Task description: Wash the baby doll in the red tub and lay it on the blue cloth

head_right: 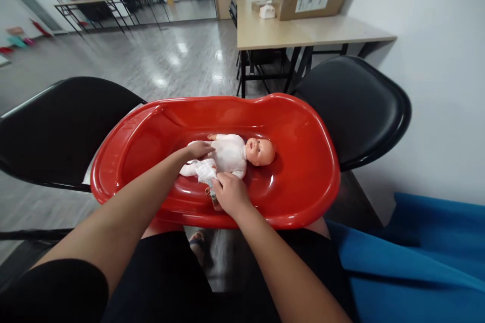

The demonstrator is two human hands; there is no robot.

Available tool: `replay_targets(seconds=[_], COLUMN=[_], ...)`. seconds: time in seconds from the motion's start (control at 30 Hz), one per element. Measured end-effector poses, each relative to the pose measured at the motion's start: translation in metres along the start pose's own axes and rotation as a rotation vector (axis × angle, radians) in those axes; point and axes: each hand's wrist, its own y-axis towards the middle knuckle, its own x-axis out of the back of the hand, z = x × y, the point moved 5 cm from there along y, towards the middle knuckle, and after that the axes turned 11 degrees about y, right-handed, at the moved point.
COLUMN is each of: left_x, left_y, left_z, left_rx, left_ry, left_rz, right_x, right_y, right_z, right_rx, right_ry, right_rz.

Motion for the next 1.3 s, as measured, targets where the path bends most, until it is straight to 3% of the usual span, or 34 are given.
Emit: replay_targets(seconds=[0.17,0.23,0.4,0.53,0.67,0.87,1.07,1.3], left_x=[0.027,0.031,0.021,0.009,0.001,0.013,0.001,0.002], left_y=[0.036,0.053,0.088,0.098,0.095,0.075,0.054,0.034], left_z=[0.001,0.005,0.013,0.009,0.001,-0.005,-0.017,-0.036], left_rx=[0.013,0.042,0.064,-0.021,-0.116,-0.140,-0.191,-0.277], left_ry=[-0.026,-0.003,0.036,-0.002,-0.037,-0.102,-0.241,-0.473], left_rz=[-0.243,-0.279,-0.208,-0.151,-0.074,-0.143,-0.039,-0.054], right_x=[-0.009,-0.012,-0.016,-0.014,-0.011,-0.008,-0.006,-0.004], right_y=[-0.004,-0.006,-0.008,-0.004,-0.001,0.002,0.004,0.007], right_z=[-0.006,-0.008,-0.006,-0.002,-0.002,-0.003,-0.008,-0.015], right_rx=[-0.006,-0.005,-0.019,-0.033,-0.038,-0.032,-0.033,-0.071], right_ry=[0.035,0.038,0.059,0.072,0.075,0.108,0.114,0.176], right_rz=[0.041,0.055,0.073,0.065,0.064,0.025,-0.026,-0.095])
